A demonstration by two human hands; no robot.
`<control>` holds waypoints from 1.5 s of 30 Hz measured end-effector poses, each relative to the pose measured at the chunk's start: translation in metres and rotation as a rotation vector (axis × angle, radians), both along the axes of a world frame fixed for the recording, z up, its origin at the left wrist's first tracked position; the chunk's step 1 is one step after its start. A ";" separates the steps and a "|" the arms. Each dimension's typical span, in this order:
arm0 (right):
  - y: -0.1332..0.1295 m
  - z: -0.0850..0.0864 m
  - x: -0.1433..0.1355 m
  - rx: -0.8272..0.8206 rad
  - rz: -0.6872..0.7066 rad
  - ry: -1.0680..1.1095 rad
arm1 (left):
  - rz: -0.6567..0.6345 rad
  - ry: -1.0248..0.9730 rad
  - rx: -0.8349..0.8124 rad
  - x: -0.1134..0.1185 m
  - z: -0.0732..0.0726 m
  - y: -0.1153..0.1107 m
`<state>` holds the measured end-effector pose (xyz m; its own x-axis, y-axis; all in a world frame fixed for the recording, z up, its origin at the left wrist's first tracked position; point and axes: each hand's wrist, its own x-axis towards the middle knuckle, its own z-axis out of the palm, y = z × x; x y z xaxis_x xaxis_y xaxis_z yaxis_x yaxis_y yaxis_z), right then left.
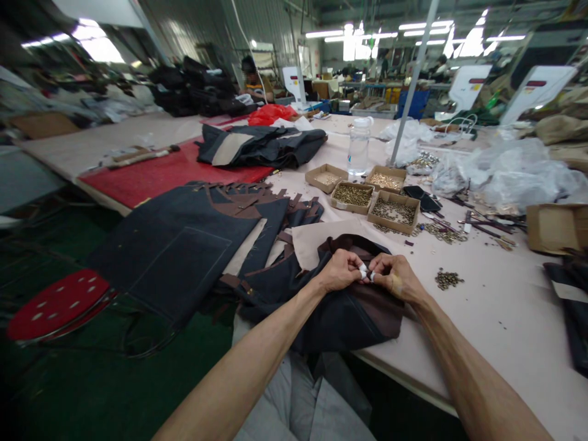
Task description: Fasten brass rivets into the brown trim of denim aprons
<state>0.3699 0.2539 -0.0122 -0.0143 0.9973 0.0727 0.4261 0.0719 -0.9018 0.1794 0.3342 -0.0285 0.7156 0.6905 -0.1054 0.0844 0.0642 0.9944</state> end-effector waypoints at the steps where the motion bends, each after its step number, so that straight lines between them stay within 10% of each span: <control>1: 0.000 0.000 0.000 -0.019 -0.009 -0.001 | 0.000 0.002 -0.014 0.000 0.001 0.000; 12: 0.000 -0.019 -0.004 -0.042 -0.017 0.305 | 0.128 -0.102 -0.059 0.003 0.005 -0.004; 23: -0.005 -0.022 -0.021 0.366 -0.027 -0.323 | 0.427 -0.005 0.228 0.005 -0.022 0.009; 35: -0.010 -0.022 -0.018 0.327 -0.115 -0.477 | 0.563 0.005 0.231 0.004 -0.020 0.010; 45: -0.001 -0.028 -0.013 0.205 -0.124 -0.440 | 0.350 0.054 0.112 -0.005 -0.009 0.008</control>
